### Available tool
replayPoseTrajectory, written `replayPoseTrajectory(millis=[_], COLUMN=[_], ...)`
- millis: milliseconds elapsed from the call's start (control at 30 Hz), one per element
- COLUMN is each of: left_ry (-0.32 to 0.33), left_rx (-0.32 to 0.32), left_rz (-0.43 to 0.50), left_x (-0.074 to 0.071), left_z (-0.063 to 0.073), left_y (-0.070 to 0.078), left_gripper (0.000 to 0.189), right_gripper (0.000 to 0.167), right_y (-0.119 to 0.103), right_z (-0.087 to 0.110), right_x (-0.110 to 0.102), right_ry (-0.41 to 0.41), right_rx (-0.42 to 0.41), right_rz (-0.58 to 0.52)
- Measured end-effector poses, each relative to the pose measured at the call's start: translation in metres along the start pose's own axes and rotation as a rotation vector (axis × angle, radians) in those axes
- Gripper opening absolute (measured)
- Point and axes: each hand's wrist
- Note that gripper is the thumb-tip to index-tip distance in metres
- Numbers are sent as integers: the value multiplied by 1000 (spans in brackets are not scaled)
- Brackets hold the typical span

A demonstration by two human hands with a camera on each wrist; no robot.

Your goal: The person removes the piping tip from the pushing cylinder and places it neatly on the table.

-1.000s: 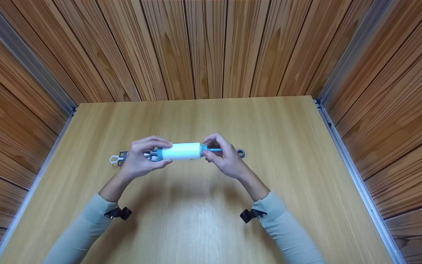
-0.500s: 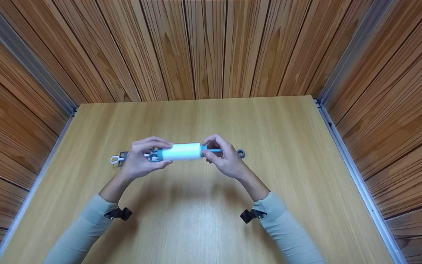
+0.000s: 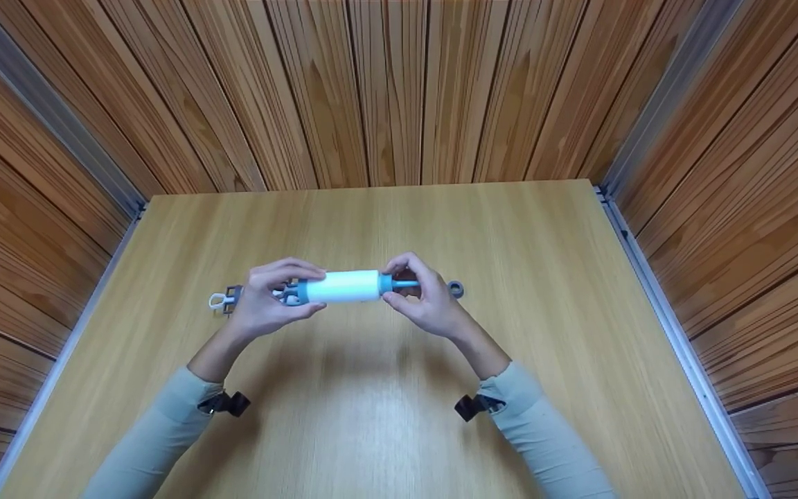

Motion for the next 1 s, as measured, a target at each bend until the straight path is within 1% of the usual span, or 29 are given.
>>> replayPoseTrajectory(millis=[133,333,433,600,1000], left_ry=[-4,2,4,10,9], left_rx=[-4,4,9,16,-13], left_rz=[8,-2,-1,-7,3], left_x=[0,-1,-2,-2,-2], left_z=[0,-2,-1,0,3], left_y=[0,1,1,0,0], left_gripper=[39,39,39,39,39], right_gripper=[35,23,20,21,32], right_y=[0,0,1,1,2], right_z=[-2,-5,-6,-5,-3], right_x=[0,0,1,1,2], right_ry=[2,22,21,18,-2], right_rx=[0,25,24,20,4], right_rz=[-16,-32,-35,-51,-52])
Point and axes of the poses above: each hand's wrist, its own z-axis away from the middle knuckle, its own x-axis out of the palm, y = z × x, and after that the axes turned 14 degrees about -z, right-handed
